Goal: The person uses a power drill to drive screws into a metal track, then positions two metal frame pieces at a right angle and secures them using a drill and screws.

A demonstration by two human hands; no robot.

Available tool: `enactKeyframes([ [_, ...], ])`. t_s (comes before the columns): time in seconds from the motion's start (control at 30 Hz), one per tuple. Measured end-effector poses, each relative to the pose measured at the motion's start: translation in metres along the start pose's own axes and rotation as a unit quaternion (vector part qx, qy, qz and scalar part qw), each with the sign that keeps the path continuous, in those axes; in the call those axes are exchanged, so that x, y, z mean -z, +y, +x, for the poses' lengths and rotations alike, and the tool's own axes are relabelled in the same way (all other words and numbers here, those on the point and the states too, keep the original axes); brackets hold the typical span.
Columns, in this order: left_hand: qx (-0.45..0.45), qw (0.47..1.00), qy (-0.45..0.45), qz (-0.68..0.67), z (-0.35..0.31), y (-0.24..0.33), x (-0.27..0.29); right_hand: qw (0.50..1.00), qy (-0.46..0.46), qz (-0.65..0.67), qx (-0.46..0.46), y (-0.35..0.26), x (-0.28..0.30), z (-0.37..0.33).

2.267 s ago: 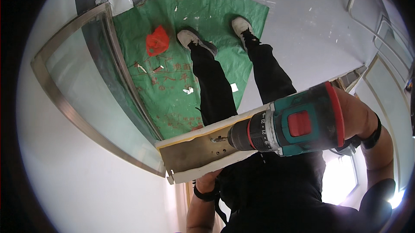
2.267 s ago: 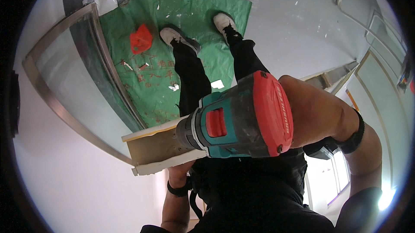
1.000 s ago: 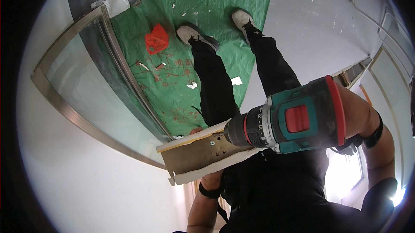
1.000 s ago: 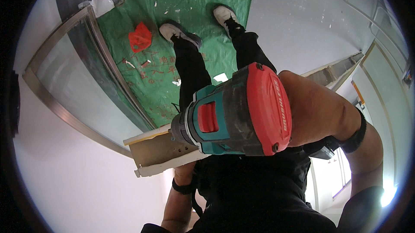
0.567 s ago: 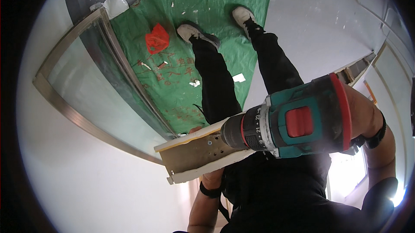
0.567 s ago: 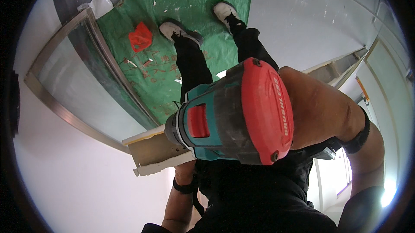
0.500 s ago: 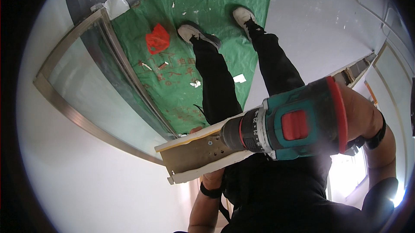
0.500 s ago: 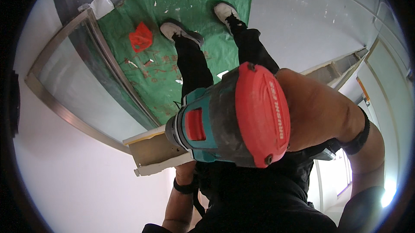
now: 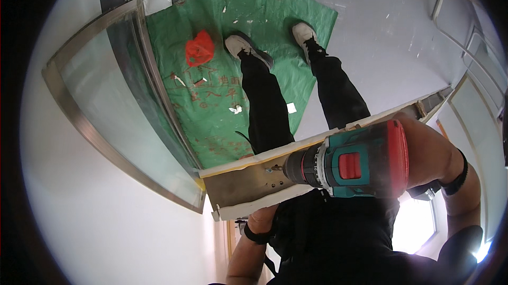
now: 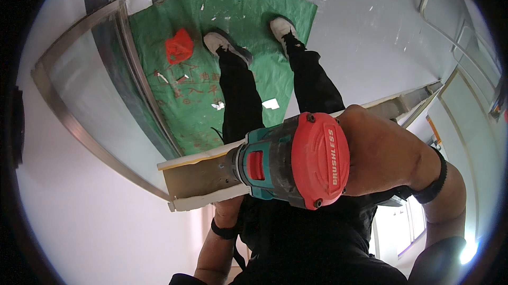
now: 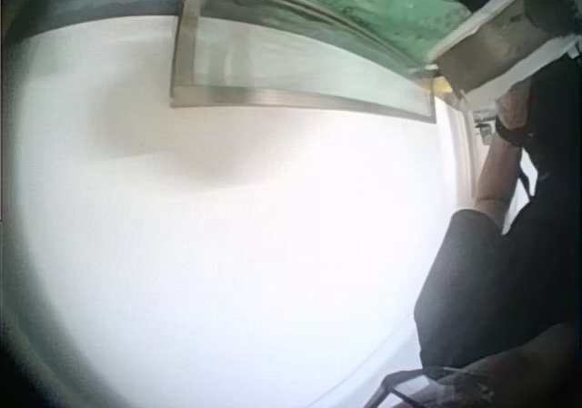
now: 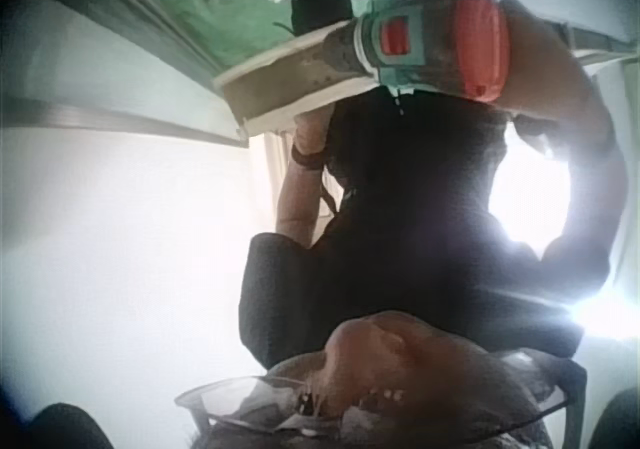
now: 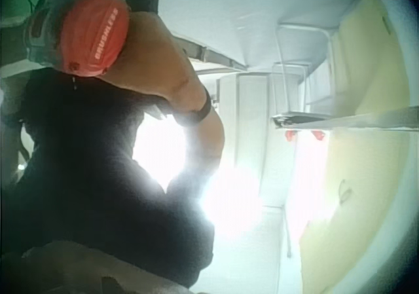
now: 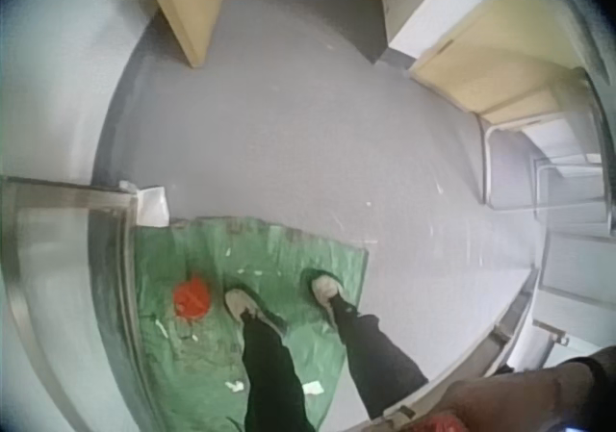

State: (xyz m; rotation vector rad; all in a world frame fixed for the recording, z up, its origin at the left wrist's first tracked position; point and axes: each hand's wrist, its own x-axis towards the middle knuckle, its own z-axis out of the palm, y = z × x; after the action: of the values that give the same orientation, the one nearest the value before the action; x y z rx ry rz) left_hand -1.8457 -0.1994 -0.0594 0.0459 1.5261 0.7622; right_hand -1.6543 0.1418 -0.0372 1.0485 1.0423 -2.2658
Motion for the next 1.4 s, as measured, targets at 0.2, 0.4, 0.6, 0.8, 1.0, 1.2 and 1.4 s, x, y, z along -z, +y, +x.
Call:
enactKeyframes([
  [0.2,0.007,1.000,0.020,-0.017,-0.005,-0.006,0.000,0.999,-0.002,-0.039,-0.017,-0.016,-0.004,0.002],
  [0.4,0.012,0.999,0.034,-0.020,-0.005,-0.014,0.007,0.994,-0.005,-0.100,-0.044,-0.015,-0.009,0.007],
  [0.6,0.009,0.999,0.018,-0.035,0.004,-0.012,-0.001,0.993,0.110,-0.036,0.018,-0.005,-0.006,-0.016],
  [0.8,0.023,0.999,0.039,-0.026,-0.007,-0.016,0.007,0.996,-0.024,-0.085,0.018,-0.005,-0.005,0.001],
  [1.0,0.030,0.997,0.050,-0.040,-0.004,-0.017,0.005,0.999,-0.011,-0.030,0.031,-0.009,-0.008,0.002],
  [1.2,0.069,0.992,0.063,-0.090,-0.007,-0.018,0.004,0.997,-0.021,-0.066,0.021,-0.014,-0.006,0.001],
  [1.4,0.048,0.995,0.049,-0.069,-0.010,-0.024,0.005,0.984,-0.032,-0.176,-0.008,-0.047,-0.009,0.012],
])
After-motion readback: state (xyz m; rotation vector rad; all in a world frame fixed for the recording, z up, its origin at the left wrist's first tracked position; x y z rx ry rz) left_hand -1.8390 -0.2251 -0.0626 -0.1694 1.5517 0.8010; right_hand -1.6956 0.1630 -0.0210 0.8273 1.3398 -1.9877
